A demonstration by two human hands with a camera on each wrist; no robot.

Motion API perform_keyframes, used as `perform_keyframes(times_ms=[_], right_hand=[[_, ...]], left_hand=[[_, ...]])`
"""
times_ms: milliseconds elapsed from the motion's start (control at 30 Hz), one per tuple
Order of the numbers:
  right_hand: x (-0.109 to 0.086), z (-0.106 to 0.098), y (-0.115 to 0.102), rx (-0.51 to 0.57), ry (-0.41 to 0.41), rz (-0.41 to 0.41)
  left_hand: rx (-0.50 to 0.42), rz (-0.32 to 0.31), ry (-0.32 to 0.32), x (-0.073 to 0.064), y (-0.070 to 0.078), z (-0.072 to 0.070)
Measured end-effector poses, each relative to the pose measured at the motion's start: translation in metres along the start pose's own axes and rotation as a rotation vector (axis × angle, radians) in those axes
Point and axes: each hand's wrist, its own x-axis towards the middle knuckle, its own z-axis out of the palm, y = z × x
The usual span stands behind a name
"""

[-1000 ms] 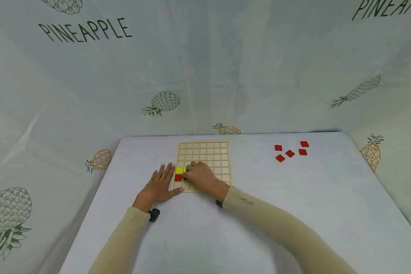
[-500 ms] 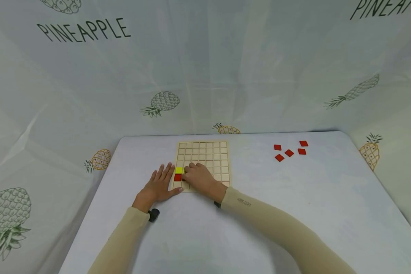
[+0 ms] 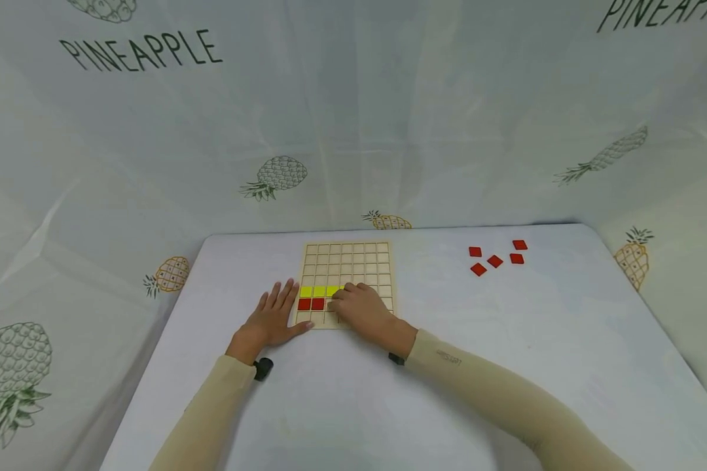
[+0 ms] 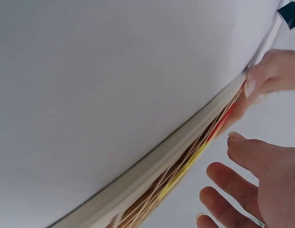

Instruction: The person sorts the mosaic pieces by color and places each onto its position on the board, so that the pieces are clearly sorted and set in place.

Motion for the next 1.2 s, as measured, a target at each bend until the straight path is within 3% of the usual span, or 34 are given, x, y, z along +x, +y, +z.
perform_keyframes(times_ms=[267, 433, 633, 800, 1000, 1200], right_hand=[[-0.039, -0.001, 0.039, 0.070, 0.114, 0.081], [-0.063, -0.004, 0.065, 0.097, 0.166, 0.146], [-0.089, -0.006, 0.090, 0.081, 0.124, 0.215], [-0.108, -0.002, 0.110, 0.091, 0.092, 0.269], [-0.127, 0.002, 0.136, 0.108, 0.098, 0.293], [-0.142, 0.003, 0.161, 0.100, 0.092, 0.314]], left_hand=[[-0.003, -0.016, 0.001, 0.006, -0.005, 0.007], [-0.005, -0.021, -0.019, 0.002, -0.002, 0.002], [-0.011, -0.029, -0.042, -0.003, 0.005, -0.006], [-0.036, -0.014, -0.027, -0.003, 0.004, -0.004], [-0.010, -0.019, -0.031, -0.002, 0.002, -0.001], [-0.049, -0.006, -0.026, -0.004, 0.004, -0.006]])
